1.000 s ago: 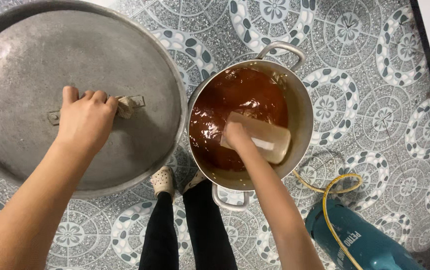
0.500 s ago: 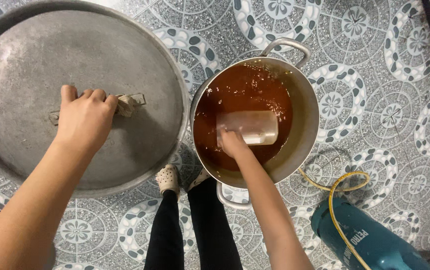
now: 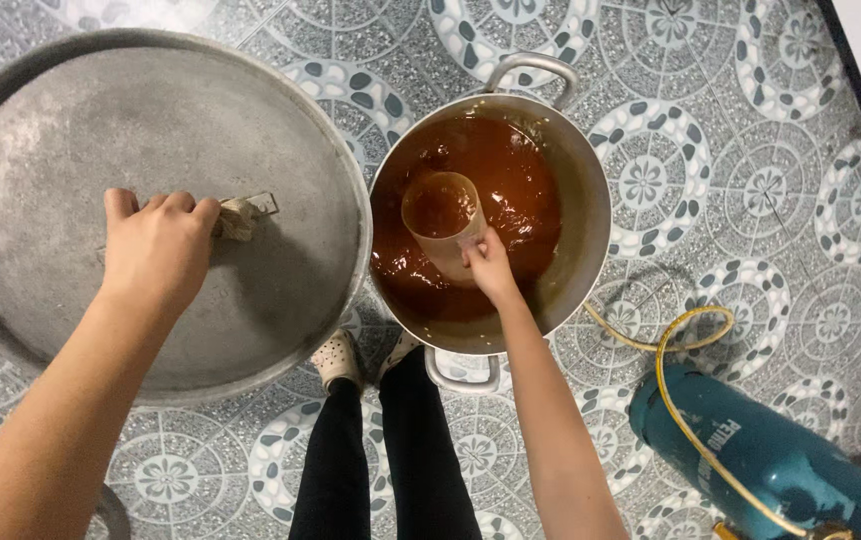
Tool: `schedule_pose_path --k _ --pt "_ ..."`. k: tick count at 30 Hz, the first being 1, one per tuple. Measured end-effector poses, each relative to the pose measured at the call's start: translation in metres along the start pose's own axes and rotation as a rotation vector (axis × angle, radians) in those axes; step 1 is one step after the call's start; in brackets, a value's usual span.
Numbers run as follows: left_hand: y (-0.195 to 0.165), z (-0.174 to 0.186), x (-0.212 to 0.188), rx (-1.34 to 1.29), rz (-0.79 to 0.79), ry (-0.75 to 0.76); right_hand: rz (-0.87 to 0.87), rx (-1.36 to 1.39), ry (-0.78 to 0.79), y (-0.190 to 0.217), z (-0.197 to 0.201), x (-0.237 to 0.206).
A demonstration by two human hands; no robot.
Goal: The person assembles individual hot pot bowls on a gas stove, placing cabbage, mushrooms, meat slices, and noodles into black clay pots by hand and with tongs. They retrieve an item from a chest freezer, then pour broth from a plastic pitcher into the pots, using tongs to guide the ingredients, and refill the pitcher from a large stock pot.
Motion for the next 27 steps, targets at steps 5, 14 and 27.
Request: schedule_pose_path --k 5,14,27 --pt "0.001 0.02 0.001 -0.034 -0.008 -0.022 0.049 0.459 -0.276 -0.01 0.03 -0.043" --pt "-0.013 0.053 0.018 -0.098 -0.029 -0.051 0.248 0.819 -0.392 0.029 0.048 -0.115" --pt "-0.092 0.068 0.058 -0.123 -0.094 0.024 0.415 0.966 -0.503 0.136 0.14 -0.213"
Point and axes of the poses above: each hand's wrist, its own x-axis towards the middle knuckle, its own z-axis out of the back of the hand, y = z × x, the point moved 10 cm from there along x, towards the middle knuckle, and after that the axes turned 15 degrees about x, right-handed, at the moved point
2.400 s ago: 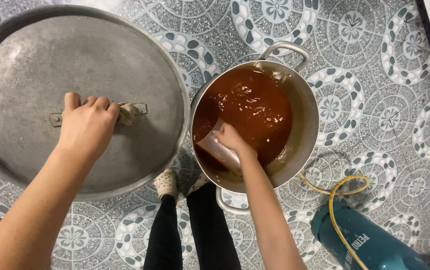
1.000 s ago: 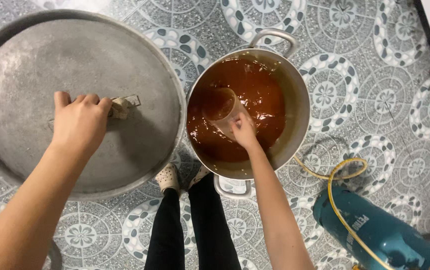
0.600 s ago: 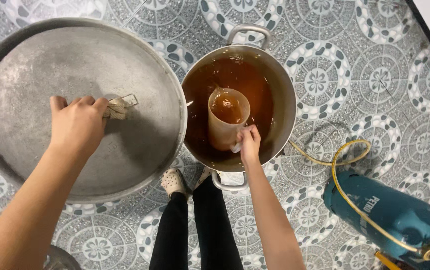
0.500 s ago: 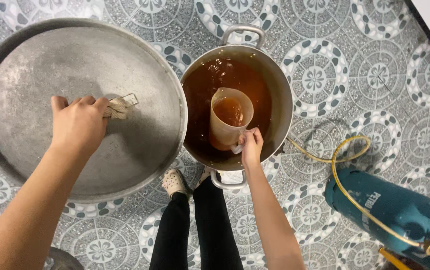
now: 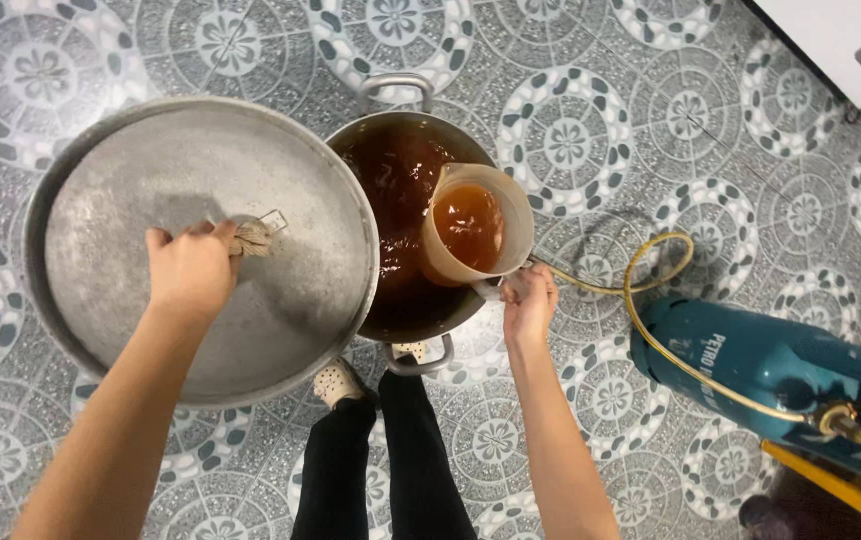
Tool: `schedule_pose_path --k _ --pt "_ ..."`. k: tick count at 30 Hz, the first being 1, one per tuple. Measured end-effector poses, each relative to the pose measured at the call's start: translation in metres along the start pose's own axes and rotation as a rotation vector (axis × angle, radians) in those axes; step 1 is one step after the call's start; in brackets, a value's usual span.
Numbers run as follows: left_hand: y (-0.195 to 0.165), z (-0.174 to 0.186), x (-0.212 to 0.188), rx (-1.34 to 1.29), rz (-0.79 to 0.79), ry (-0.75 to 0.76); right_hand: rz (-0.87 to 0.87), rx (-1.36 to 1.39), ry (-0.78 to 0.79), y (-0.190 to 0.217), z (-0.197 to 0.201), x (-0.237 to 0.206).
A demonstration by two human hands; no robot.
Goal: The person assembles individual hot pot bowls on a gas stove, placing cabbage, mushrooms, meat slices, and noodles into black clay pots by hand and with tongs. They retrieve an item from a chest freezer, then pour broth from a plastic pitcher into the pots, using tongs to guide the ingredients, and refill the pitcher from a large stock pot.
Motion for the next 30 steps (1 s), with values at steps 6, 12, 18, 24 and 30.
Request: schedule_pose_path --k 6,12,18,24,30 --pt "-0.041 -0.004 0.019 -0.054 -0.029 0.044 0.053 -0.103 -0.055 0.057 0.018 0.002" --pt "-0.079 -0.009 0.03 -0.098 -0.039 0.092 0.095 -0.074 -0.168 0.079 0.066 -0.004" --pt "-0.109 -0.018 0.041 -0.098 -0.047 0.141 0.131 -0.069 -0.193 0.096 0.104 -0.009" --pt "-0.146 -0.026 0.047 -0.127 -0.024 0.198 0.18 0.027 -0.262 0.111 0.146 -0.033" --pt "-0.188 -0.025 0.07 -0.227 -0.013 0.172 0.176 0.085 -0.33 0.138 0.175 -0.053"
Point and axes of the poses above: each hand's wrist, its own x-axis towards the middle knuckle, its own z-axis out of the back of the hand, y = z × x, the point moved 10 cm from there along x, towards the middle knuckle, and after that the axes turned 15 degrees about x, right-handed, at the moved point
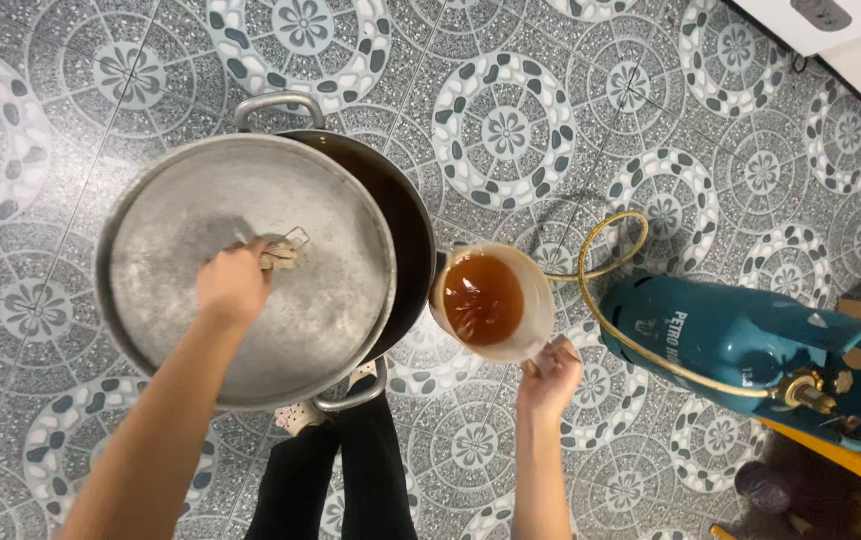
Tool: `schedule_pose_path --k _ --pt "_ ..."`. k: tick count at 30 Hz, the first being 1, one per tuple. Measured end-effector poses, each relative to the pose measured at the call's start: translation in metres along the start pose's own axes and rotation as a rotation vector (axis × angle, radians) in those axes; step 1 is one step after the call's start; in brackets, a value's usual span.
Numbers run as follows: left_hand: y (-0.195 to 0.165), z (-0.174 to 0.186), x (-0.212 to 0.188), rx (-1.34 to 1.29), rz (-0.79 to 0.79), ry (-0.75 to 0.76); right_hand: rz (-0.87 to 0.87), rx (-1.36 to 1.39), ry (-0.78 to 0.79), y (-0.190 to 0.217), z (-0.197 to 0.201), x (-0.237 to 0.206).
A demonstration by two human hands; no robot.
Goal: The person assembles individual hot pot bowls on a gas stove, placing cabbage, mushrooms, meat slices, and noodles into black clay pots by hand and with tongs. They retrieve an item from a chest freezer, then pour broth from a plastic pitcher into the pots, using tongs to guide the ingredients, and refill the pitcher from a large stock pot.
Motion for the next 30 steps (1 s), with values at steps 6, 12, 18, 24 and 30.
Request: schedule_pose_path --k 6,12,18,24,30 --pt "-0.041 -0.015 0.02 -0.059 -0.005 0.01 0.009 0.012 -0.074 0.044 -0.001 -0.012" --pt "-0.069 -0.03 0.032 -0.131 -0.027 0.008 0.011 -0.036 -0.14 0.057 -0.027 -0.022" --pt "-0.082 -0.047 0.037 -0.095 -0.05 -0.048 -0.035 -0.026 -0.173 0.043 -0.038 -0.014" --pt "-0.086 -0.039 0.042 -0.118 -0.059 -0.122 -0.045 -0.012 0.065 0.027 -0.088 -0.005" --pt "-0.027 0.021 0.015 -0.611 0.022 -0.352 -0.018 -0.238 -0.02 0.009 -0.164 -0.036"
Point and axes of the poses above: each hand's wrist, its own x-axis towards the middle knuckle, its own z-axis out of the back of the hand, y = z × x, the point moved 10 cm from there along x, towards the middle knuckle, and after that the axes turned 15 degrees about x, right-handed, at the moved point
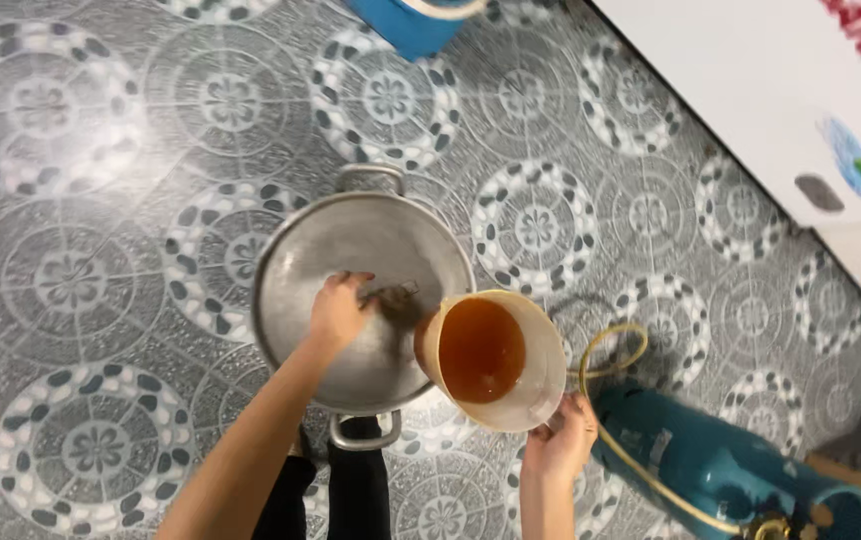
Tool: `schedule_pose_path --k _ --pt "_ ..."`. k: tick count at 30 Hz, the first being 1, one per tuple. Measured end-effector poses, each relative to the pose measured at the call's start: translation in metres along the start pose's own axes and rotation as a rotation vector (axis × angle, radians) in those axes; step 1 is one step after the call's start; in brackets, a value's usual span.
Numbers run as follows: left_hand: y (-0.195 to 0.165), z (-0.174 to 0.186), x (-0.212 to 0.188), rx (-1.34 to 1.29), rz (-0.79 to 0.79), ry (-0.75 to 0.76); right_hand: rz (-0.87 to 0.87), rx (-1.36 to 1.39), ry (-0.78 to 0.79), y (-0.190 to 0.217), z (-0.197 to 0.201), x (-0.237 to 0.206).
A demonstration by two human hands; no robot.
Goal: The person assembles individual hot pot bowls on a gas stove, placing cabbage, mushrooms, meat slices, and noodles into black clay pots by hand and with tongs. They retrieve an item from a chest freezer, then pour broth from a plastic pitcher into the pots, using tongs to guide the ingredients, and refill the pitcher from a large stock pot.
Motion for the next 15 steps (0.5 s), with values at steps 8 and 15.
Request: schedule_pose_path --k 8,15 --pt "0.163 0.192 -0.082 -0.597 0.571 -0.032 -0.089 -0.112 0.283 -0.059 -0.181 -0.078" --pt "0.376 0.374 -0.179 -0.65 0.629 -0.375 -0.19 -0.21 0.524 -0.164 -0.398 -0.242"
Point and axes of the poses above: each hand's wrist, its own x-axis towards the middle knuckle, its own z-axis out of the back of the hand, y = z × x, the point moved 10 cm from there along x, towards the middle knuckle, and after that the axes turned 15 degrees about x, right-handed, at the moved point
